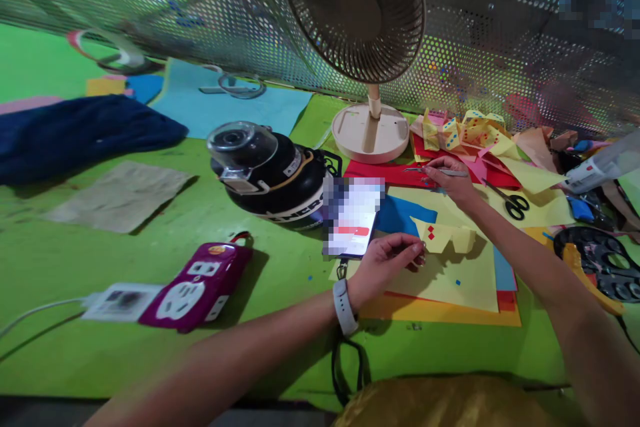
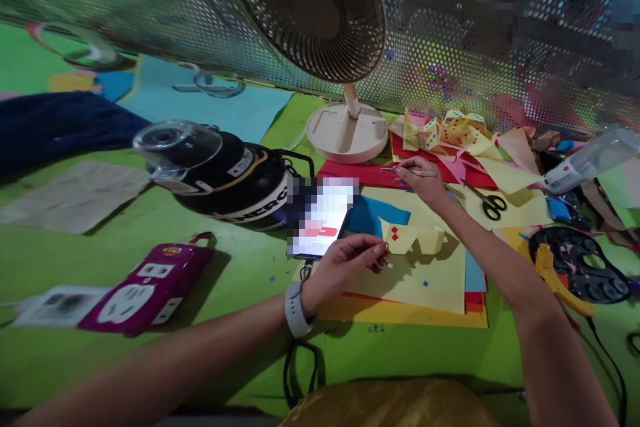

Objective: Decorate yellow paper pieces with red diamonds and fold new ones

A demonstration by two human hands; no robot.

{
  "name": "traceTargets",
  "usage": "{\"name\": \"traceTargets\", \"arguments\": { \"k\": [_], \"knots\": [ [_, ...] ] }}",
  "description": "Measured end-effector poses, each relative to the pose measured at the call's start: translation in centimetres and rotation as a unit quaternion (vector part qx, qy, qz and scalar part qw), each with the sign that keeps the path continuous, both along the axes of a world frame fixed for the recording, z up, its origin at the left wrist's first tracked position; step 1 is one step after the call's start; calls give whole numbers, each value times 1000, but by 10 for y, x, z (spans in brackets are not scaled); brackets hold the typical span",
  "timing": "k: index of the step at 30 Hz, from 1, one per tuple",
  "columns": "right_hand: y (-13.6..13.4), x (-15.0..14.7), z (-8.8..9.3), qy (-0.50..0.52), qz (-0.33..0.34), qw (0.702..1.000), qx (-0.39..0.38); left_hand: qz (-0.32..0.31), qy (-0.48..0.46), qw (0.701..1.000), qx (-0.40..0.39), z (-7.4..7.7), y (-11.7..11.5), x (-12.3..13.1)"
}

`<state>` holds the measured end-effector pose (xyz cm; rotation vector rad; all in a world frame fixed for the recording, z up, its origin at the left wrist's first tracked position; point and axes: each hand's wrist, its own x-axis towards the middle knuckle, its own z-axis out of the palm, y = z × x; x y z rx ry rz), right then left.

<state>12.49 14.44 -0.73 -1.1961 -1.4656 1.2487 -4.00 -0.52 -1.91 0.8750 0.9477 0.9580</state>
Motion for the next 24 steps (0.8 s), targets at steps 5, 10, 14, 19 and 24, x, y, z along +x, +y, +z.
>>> {"name": "traceTargets", "arguments": {
  "k": [5,10,14,19,24],
  "knots": [
    [-2,-1,-3,11,-3,1000,-9,-1,0,1000,-2,1,1,-1],
    [-4,-3,-8,19,17,999,-26,1,-4,1000,-9,3,1,0],
    [-4,-2,-12,5,22,1000,-17,2,-5,1000,-10,3,0,0],
    [-3,2,-19,-20,50,998,30,3,-2,1000,-12,4,0,0],
    [-3,4,-19,-69,68,992,82,1,4,1000,-8,4,0,0]
  ]
}}
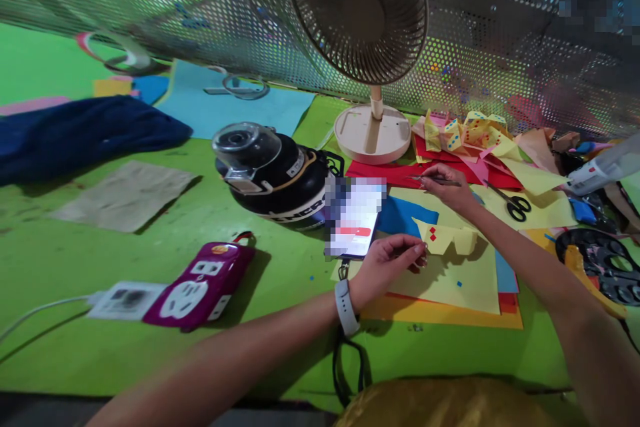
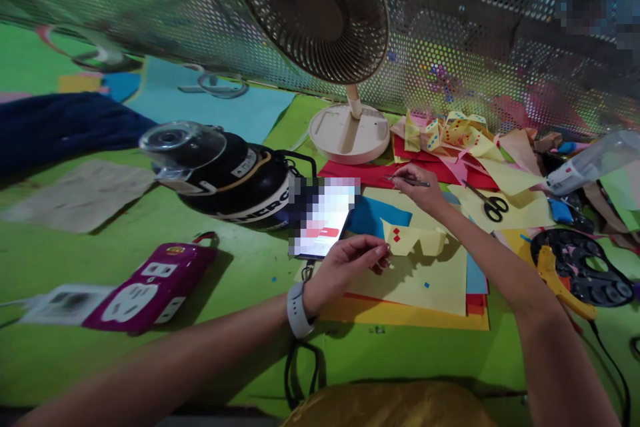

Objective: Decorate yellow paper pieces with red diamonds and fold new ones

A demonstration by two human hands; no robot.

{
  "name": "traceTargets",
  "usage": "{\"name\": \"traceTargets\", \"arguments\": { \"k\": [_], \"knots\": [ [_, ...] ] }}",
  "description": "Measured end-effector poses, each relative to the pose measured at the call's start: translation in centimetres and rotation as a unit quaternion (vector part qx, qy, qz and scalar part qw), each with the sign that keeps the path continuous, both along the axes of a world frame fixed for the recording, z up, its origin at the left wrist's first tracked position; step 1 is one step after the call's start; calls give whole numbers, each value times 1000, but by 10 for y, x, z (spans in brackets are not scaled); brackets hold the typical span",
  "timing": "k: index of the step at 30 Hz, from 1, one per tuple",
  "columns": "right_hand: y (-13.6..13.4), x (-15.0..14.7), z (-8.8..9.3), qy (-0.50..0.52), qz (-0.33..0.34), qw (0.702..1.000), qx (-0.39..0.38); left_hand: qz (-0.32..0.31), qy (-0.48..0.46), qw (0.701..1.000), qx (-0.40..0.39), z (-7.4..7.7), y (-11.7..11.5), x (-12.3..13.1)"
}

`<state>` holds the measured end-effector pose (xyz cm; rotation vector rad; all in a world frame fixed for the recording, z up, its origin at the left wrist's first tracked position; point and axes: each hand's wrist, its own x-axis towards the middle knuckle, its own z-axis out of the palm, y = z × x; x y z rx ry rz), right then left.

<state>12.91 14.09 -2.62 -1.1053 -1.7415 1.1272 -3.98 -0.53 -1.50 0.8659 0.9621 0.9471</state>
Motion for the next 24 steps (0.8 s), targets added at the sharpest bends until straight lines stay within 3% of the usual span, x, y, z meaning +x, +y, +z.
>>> {"name": "traceTargets", "arguments": {
  "k": [11,24],
  "knots": [
    [-3,-1,0,-1,-4,1000,23,0,-9,1000,-2,0,0,1],
    [-2,0,12,62,-82,994,-36,2,3,1000,8,-1,0,0]
  ]
}}
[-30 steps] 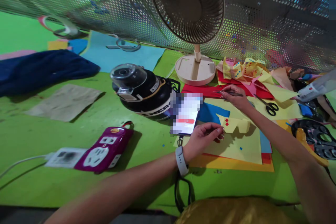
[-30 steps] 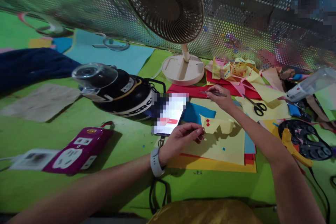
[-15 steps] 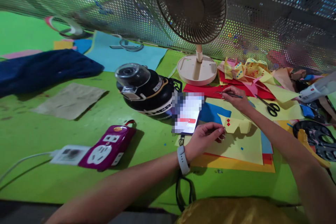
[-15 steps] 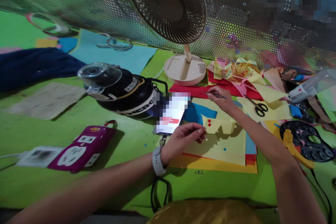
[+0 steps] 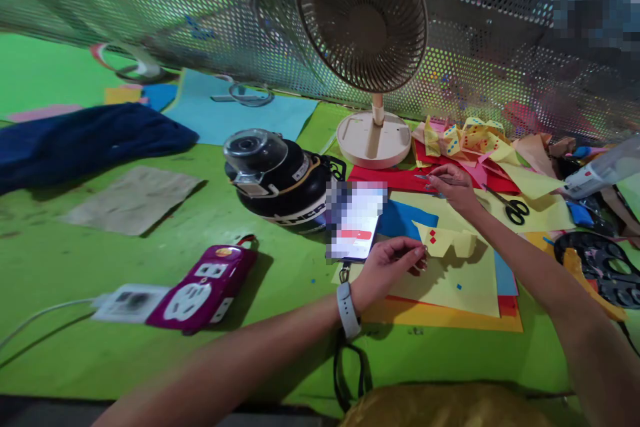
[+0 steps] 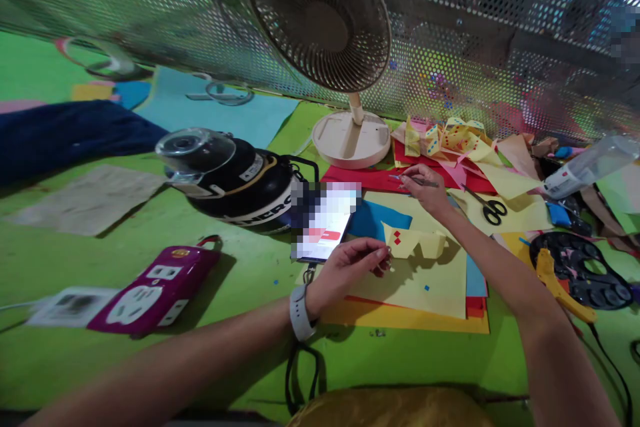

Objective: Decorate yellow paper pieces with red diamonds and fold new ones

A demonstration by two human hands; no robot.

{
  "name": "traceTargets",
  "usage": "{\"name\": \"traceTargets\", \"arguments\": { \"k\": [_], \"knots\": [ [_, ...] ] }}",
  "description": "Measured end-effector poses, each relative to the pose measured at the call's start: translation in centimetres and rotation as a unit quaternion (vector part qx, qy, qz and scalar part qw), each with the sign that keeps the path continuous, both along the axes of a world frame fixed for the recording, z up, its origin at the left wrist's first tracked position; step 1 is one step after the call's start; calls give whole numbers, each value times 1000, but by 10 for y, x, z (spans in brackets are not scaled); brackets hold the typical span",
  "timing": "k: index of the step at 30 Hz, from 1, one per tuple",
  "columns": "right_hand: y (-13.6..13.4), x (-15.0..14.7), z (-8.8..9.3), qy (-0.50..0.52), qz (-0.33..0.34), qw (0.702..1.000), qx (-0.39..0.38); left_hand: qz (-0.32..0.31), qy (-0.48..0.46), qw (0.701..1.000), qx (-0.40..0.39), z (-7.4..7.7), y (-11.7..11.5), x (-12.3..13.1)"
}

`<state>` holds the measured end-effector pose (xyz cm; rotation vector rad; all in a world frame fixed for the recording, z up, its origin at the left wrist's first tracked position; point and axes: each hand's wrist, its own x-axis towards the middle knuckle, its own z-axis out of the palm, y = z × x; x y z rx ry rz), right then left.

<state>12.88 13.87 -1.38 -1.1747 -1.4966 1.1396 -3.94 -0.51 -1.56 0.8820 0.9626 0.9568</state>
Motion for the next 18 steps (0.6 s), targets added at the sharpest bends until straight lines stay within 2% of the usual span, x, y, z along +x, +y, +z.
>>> {"name": "traceTargets", "arguments": {
  "k": [9,18],
  "knots": [
    [1,-1,-1,-19,-3,1000,-2,-6,10,1000,15,-7,0,0],
    [0,-1,-1,-5,3,1000,-6,-2,3,1000,10,-3,-1,-1]
  ]
}}
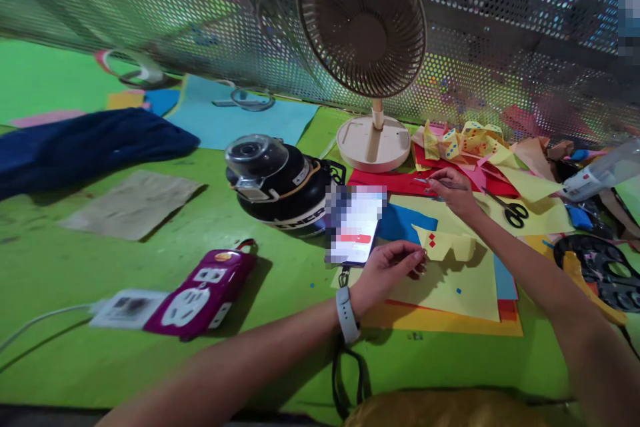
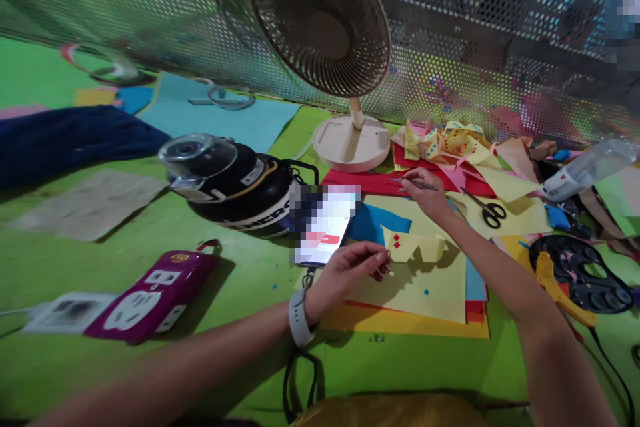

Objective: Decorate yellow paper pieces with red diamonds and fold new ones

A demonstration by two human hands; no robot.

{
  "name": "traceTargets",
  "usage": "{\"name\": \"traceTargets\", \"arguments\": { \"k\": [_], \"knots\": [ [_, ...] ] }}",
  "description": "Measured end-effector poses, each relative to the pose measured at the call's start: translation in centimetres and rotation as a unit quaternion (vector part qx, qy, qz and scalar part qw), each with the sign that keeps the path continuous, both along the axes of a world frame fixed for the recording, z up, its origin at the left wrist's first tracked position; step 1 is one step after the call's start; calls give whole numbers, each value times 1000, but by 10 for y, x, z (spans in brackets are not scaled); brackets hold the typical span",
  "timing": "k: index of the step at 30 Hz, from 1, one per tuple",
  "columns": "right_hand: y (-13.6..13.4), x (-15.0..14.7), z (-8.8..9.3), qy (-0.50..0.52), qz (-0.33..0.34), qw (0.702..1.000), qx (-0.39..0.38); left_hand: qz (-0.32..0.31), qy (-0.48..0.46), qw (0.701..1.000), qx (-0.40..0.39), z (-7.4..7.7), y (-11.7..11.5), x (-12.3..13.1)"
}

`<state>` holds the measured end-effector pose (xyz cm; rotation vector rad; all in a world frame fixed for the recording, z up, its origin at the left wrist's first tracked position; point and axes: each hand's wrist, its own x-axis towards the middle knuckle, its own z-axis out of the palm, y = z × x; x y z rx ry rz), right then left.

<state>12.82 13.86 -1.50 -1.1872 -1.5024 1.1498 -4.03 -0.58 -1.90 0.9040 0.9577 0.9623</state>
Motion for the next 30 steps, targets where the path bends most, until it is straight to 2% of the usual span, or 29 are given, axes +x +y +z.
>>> {"name": "traceTargets", "arguments": {
  "k": [14,22,30],
  "knots": [
    [-3,1,5,4,0,1000,19,0,7,1000,3,0,0,0],
    [-9,4,18,17,-1,1000,4,-5,-6,1000,4,-2,1,0],
    [-18,13,27,11,-19,999,25,-6,15,1000,9,-4,3,0]
  ]
}}
